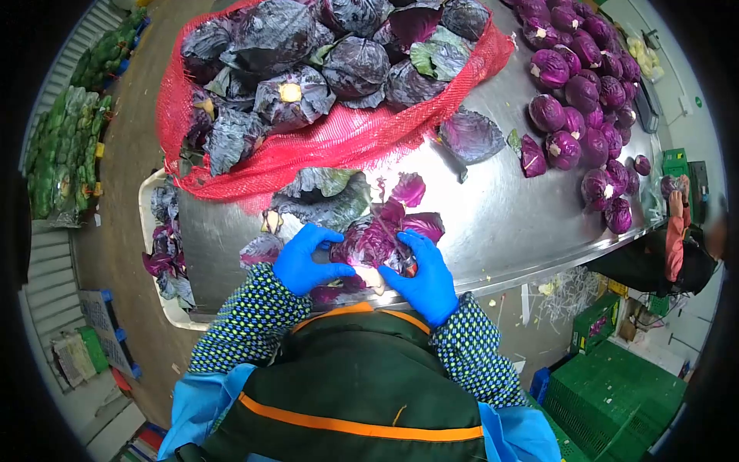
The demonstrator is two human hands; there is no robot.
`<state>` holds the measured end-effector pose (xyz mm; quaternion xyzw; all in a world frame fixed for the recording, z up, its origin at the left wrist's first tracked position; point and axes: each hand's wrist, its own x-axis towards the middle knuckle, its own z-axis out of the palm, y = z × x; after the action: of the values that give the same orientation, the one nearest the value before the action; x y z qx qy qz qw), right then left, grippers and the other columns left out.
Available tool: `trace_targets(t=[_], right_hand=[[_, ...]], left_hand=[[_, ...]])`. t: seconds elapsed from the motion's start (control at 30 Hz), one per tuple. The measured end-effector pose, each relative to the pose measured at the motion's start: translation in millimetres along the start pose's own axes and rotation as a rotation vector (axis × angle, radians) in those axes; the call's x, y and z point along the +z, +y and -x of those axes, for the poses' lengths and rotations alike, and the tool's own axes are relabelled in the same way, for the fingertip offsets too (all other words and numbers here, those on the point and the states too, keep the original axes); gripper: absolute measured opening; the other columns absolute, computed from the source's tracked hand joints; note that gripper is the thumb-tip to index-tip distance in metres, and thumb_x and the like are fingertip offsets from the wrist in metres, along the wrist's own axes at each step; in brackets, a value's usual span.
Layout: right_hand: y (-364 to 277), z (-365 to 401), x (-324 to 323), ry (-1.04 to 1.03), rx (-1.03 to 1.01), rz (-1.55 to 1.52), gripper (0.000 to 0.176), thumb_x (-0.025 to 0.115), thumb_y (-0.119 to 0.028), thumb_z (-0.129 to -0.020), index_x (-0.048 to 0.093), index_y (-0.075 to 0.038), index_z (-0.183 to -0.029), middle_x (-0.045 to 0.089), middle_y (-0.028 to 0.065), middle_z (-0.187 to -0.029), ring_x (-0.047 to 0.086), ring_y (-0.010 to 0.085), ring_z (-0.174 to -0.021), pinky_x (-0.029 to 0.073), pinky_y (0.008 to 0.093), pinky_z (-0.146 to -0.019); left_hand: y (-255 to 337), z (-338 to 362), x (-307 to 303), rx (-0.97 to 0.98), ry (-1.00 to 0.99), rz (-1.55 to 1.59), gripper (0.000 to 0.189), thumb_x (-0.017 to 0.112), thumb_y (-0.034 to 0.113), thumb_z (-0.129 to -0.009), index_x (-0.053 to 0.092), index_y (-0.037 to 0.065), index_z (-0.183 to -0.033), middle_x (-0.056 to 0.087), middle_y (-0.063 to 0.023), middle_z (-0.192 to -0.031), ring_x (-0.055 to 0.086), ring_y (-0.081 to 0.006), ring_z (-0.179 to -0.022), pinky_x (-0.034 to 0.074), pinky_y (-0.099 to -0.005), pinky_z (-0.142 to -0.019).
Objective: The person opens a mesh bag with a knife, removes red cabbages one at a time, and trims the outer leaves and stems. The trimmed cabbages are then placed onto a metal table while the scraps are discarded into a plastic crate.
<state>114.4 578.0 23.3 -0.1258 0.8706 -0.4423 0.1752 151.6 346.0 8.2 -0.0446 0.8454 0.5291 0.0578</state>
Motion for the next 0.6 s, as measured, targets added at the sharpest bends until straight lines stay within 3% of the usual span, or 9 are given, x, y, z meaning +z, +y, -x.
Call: trace_targets(t=[0.1,0.17,0.2,0.27,0.33,0.37,0.4,0.47,0.6], right_hand=[[2.4,4.1,-7.4,-0.006,-0.004,-0.024,0.052,0.071,-0.017,-0.073,0.051,-0.003,-0.120,0.059,0.0158,-0.106,0.059,0.0283,-0.094,0.046,0.0340,-0.085],[-5.0,8.8,-15.6,-0.049,0.168,0.098,0.048,0.065,-0.010,-0.074,0.051,-0.004,-0.119,0.063,0.0102,-0.081,0.062,0.0218,-0.070,0.050,0.0313,-0.068],[1.4,8.0,-18.0,-0.048,0.170,0.101,0.048,0.065,-0.010,-0.074,0.051,-0.004,-0.119,0.063,0.0102,-0.081,0.062,0.0218,-0.070,0.050,0.0313,-0.068],[30.4,4.3,-21.5,0.021,0.270,-0.073,0.040,0.060,-0.001,-0.074,0.056,-0.003,-0.114,0.060,0.0023,-0.072,0.057,0.0097,-0.063,0.047,0.0230,-0.058],[52.0,-3.2,-18.5,0.117,0.356,-0.232,0.029,0.058,-0.004,-0.077,0.059,-0.004,-0.105,0.056,0.0019,-0.066,0.054,0.0087,-0.058,0.045,0.0239,-0.053],[55.2,-9.3,-17.7,0.182,0.438,-0.381,0.022,0.058,-0.004,-0.078,0.059,-0.004,-0.100,0.056,0.0017,-0.066,0.053,0.0087,-0.056,0.045,0.0237,-0.051],[59.4,-15.8,-15.9,0.248,0.519,-0.533,0.016,0.058,-0.004,-0.079,0.060,-0.004,-0.095,0.055,0.0015,-0.066,0.053,0.0088,-0.055,0.045,0.0234,-0.050],[70.4,-30.4,-12.5,0.298,0.549,-0.613,0.011,0.058,-0.005,-0.080,0.059,-0.004,-0.091,0.055,0.0019,-0.066,0.051,0.0085,-0.052,0.044,0.0223,-0.047],[76.4,-43.8,-8.3,0.332,0.498,-0.627,0.013,0.058,-0.006,-0.082,0.058,-0.005,-0.094,0.055,-0.0005,-0.071,0.051,0.0075,-0.058,0.043,0.0230,-0.051]], left_hand=[[4.9,-15.7,-12.3,0.258,-0.191,-0.196,0.034,0.073,0.027,-0.072,0.062,0.008,-0.098,0.058,-0.0132,-0.083,0.058,-0.0321,-0.081,0.048,-0.0392,-0.071],[11.0,-20.8,-5.1,0.329,-0.236,-0.239,0.031,0.071,0.025,-0.073,0.062,0.009,-0.098,0.059,-0.0124,-0.083,0.058,-0.0314,-0.081,0.048,-0.0396,-0.071],[14.6,-22.6,0.0,0.396,-0.279,-0.284,0.027,0.068,0.022,-0.074,0.062,0.009,-0.097,0.060,-0.0116,-0.083,0.059,-0.0307,-0.081,0.048,-0.0399,-0.071],[18.4,-22.6,9.8,0.469,-0.262,-0.332,0.021,0.064,0.017,-0.075,0.062,0.009,-0.095,0.060,-0.0103,-0.084,0.059,-0.0311,-0.080,0.048,-0.0398,-0.070],[16.1,-16.4,22.5,0.377,-0.166,-0.277,0.018,0.063,0.017,-0.077,0.061,0.008,-0.092,0.061,-0.0090,-0.084,0.061,-0.0251,-0.079,0.049,-0.0358,-0.068],[20.3,-9.2,25.6,-0.043,-0.105,0.096,0.015,0.061,0.015,-0.079,0.059,0.007,-0.092,0.062,-0.0070,-0.085,0.061,-0.0178,-0.080,0.049,-0.0322,-0.069],[15.0,-9.0,27.2,-0.045,-0.113,0.093,0.015,0.061,0.015,-0.079,0.059,0.007,-0.092,0.062,-0.0070,-0.085,0.061,-0.0178,-0.080,0.049,-0.0322,-0.069],[-9.9,-11.8,32.1,-0.660,0.124,0.966,0.015,0.060,0.015,-0.081,0.058,0.007,-0.094,0.062,-0.0049,-0.090,0.059,-0.0134,-0.083,0.049,-0.0306,-0.072],[-39.2,0.1,29.7,-0.801,0.320,1.048,0.011,0.056,0.016,-0.082,0.057,0.010,-0.091,0.058,-0.0022,-0.085,0.057,-0.0138,-0.080,0.048,-0.0307,-0.072]])
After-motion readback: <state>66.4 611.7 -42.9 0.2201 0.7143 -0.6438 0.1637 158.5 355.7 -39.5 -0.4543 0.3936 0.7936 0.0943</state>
